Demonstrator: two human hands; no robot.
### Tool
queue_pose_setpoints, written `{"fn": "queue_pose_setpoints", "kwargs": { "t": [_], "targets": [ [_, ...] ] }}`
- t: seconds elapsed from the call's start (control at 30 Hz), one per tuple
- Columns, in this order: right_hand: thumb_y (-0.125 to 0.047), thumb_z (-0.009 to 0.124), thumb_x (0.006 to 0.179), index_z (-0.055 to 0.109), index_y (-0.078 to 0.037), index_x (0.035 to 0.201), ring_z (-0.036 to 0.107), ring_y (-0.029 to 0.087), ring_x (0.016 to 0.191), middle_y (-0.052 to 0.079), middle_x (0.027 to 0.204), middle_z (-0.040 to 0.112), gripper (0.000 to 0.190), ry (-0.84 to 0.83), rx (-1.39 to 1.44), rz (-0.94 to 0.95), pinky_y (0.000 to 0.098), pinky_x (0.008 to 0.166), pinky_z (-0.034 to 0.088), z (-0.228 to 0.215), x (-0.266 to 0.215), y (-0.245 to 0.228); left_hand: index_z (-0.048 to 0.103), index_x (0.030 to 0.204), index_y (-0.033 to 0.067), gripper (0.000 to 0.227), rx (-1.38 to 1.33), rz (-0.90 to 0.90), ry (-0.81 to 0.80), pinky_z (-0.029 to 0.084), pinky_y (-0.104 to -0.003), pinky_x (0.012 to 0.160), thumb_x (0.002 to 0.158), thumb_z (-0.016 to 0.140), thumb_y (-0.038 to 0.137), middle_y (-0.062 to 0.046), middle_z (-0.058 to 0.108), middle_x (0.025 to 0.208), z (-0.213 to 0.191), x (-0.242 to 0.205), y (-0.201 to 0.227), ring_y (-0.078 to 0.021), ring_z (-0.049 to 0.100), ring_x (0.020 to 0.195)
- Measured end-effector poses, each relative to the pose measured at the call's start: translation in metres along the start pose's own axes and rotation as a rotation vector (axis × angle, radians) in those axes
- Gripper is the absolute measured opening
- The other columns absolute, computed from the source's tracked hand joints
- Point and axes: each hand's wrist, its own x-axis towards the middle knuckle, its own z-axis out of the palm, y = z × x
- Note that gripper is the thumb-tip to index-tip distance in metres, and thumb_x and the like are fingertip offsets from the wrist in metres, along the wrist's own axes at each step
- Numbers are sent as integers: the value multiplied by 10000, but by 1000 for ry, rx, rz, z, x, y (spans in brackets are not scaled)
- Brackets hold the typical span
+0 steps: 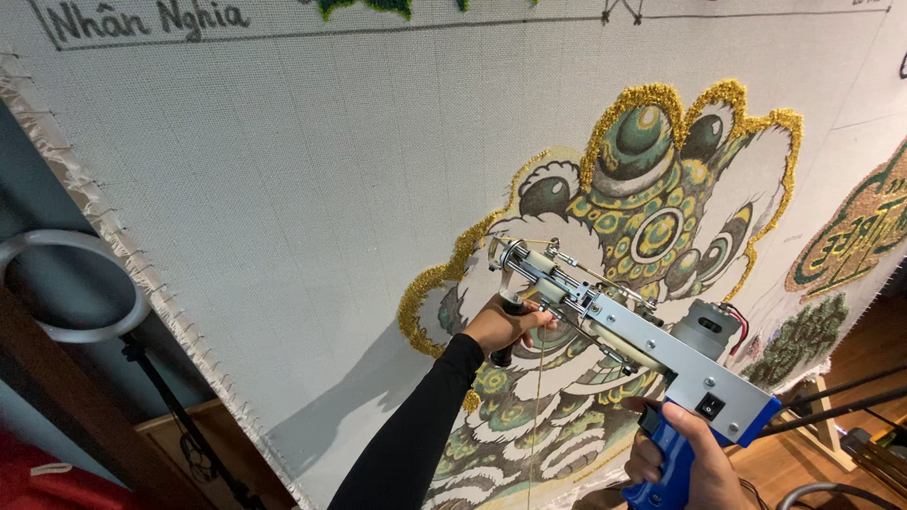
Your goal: The person uses a tufting gun to apply yarn to a large canvas, following the outlines of a lion dance head design.
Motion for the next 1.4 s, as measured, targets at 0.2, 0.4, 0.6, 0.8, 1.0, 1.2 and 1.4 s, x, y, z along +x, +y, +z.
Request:
{"fn": "queue_pose_setpoints", "kwargs": {
  "t": [0.2, 0.4, 0.6, 0.8, 1.0, 1.2, 1.4],
  "targets": [
    [-394, 587, 862, 641, 105, 1173, 376, 206, 467, 72, 542, 367, 590, 31, 2, 0, 329, 472, 318, 5, 4, 0, 773, 1002, -17, 327, -21, 38, -18, 603, -287, 571, 931, 724, 299, -81, 798, 953, -4, 0, -1, -97, 702, 664],
    [-400, 588, 848, 647, 90, 1154, 376, 205, 467, 64, 534, 362, 581, 1, 25, 28, 334, 476, 320, 8, 11, -1, 781, 1005, 9, 324, 51, -25, 34, 560, -269, 574, 924, 741, 321, -85, 795, 931, -9, -1, -4, -106, 681, 607],
    [-401, 602, 845, 666, 68, 1131, 365, 197, 468, 61, 534, 354, 553, 21, -10, 18, 338, 485, 335, 18, 15, -1, 756, 1057, 25, 328, -82, -31, 38, 563, -260, 567, 895, 768, 310, -40, 817, 931, -16, 9, -13, -102, 653, 560],
    [-289, 649, 874, 676, 60, 1107, 456, 181, 482, 67, 566, 476, 421, -18, -162, -157, 337, 462, 376, 53, 18, -4, 794, 1105, -71, 414, -96, -48, 134, 487, -276, 497, 927, 780, 303, -73, 777, 863, -36, 20, -22, -102, 693, 550],
    [-210, 703, 864, 726, 33, 1038, 500, 198, 464, 107, 562, 530, 299, 61, -466, -365, 334, 436, 389, 90, 23, -1, 757, 1101, -24, 397, -45, -40, 237, 404, -291, 418, 927, 716, 330, -17, 790, 918, -57, 24, -21, -116, 616, 451],
    [-243, 685, 885, 625, 48, 924, 482, 193, 489, 74, 597, 530, 300, 71, -134, -232, 359, 453, 391, 104, 28, 8, 732, 1138, -34, 365, -43, -78, 290, 472, -296, 416, 939, 702, 271, -76, 807, 923, -68, 30, -19, -142, 597, 423],
    [-338, 672, 892, 581, 12, 948, 425, 200, 492, 70, 587, 451, 367, 46, 20, -102, 372, 487, 386, 109, 31, 10, 739, 1110, -18, 371, 122, -114, 267, 474, -288, 430, 964, 666, 315, -53, 817, 916, -77, 34, -8, -112, 582, 441]
  ]
}}
